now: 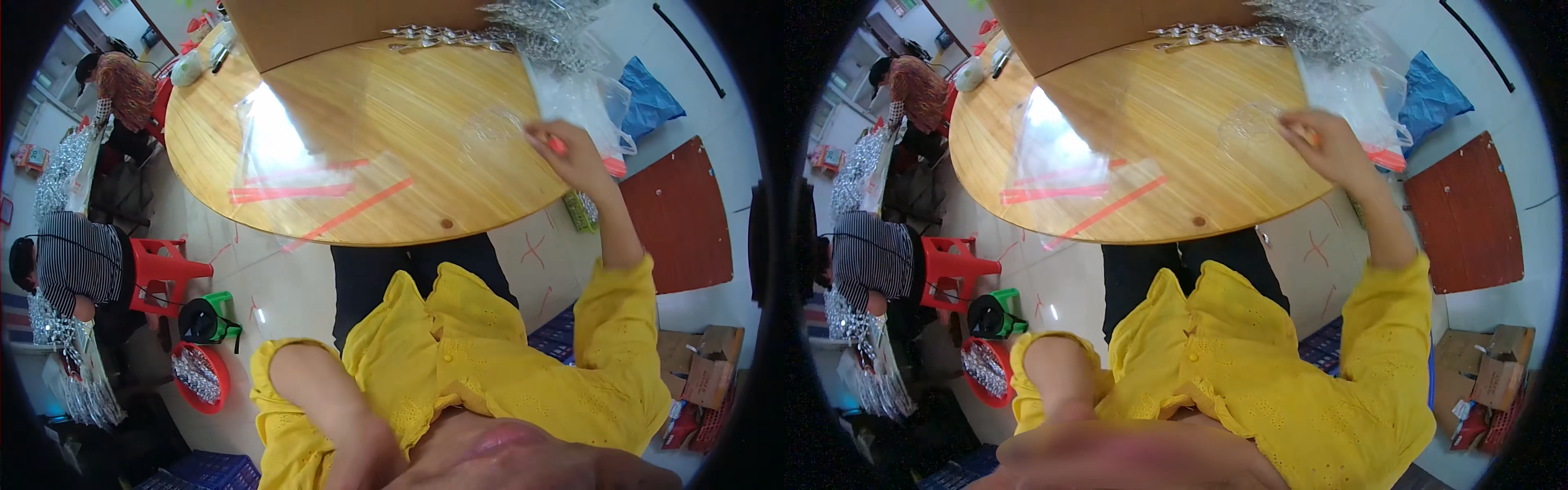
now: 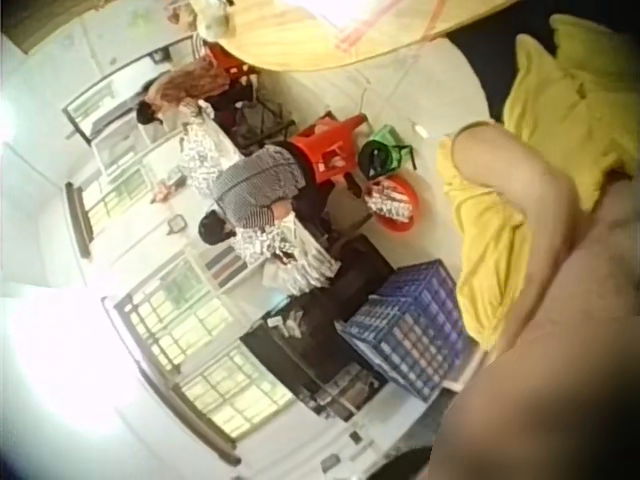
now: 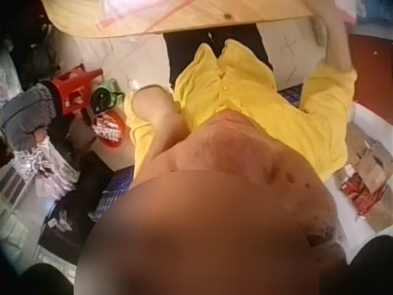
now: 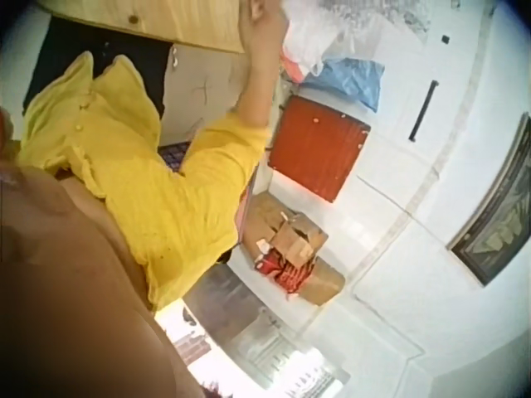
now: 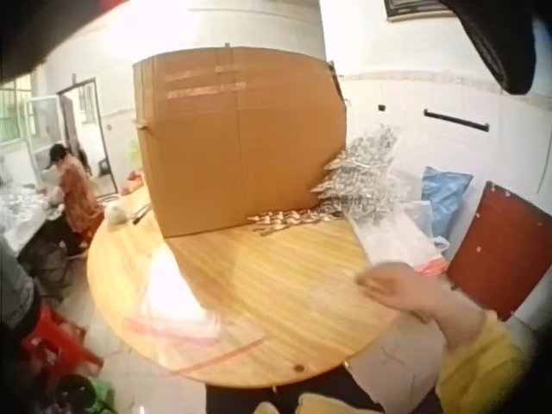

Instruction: Sorting and placing silver and gold decorative ornaments into plastic bags for packaging.

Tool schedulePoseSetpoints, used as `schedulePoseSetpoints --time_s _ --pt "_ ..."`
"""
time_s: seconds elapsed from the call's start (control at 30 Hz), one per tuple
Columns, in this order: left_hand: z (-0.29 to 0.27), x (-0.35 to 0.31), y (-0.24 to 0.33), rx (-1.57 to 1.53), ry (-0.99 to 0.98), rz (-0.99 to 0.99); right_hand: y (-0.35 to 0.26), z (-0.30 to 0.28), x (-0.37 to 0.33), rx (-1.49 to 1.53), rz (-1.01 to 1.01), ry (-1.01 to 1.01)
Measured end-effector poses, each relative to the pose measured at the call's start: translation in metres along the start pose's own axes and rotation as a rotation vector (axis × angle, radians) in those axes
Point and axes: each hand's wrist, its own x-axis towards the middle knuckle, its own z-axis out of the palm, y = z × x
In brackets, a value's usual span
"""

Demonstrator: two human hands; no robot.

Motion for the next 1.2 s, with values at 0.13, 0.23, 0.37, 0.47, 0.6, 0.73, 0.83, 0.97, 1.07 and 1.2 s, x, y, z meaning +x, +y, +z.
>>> schedulePoseSetpoints --time_s 0.13,0.23,0.37,0.47,0.6,0.73,0.83,0.97,1.07,1.2 --pt "0.011 -0.004 -0.016 0.209 0.061 0.134 0.071 0.042 0.119 -0.301 -0.203 -0.022" --pt "0.037 -0.011 -0.014 0.391 0.102 0.208 0.116 0.075 0.198 -0.457 -0.147 -0.137" --pt "-0.001 -0.066 -0.054 0.488 -1.077 -0.261 0.119 0.105 0.252 -0.656 0.016 -0.178" --pt "-0.001 -0.059 -0.08 0.524 -1.149 -0.816 0.119 0.114 0.273 -0.612 0.097 -0.185" --pt "-0.025 -0.063 -0.101 0.628 -1.119 -0.926 0.114 0.119 0.281 -0.591 0.023 -0.27" --pt "-0.048 -0.071 -0.112 0.602 -1.043 -0.97 0.095 0.132 0.27 -0.31 -0.151 -0.314" --pt "-0.063 -0.073 -0.118 0.641 -1.049 -1.006 0.082 0.156 0.255 -0.175 -0.341 -0.273" --pt "-0.074 -0.077 -0.121 0.579 -1.0 -1.004 0.014 0.157 0.203 -0.109 -0.537 -0.194" --pt "-0.068 -0.075 -0.127 0.54 -1.008 -0.997 -0.003 0.157 0.191 -0.015 -0.643 -0.24" --pt "-0.068 -0.08 -0.135 0.465 -0.943 -1.07 -0.022 0.137 0.183 -0.188 -0.776 -0.272"
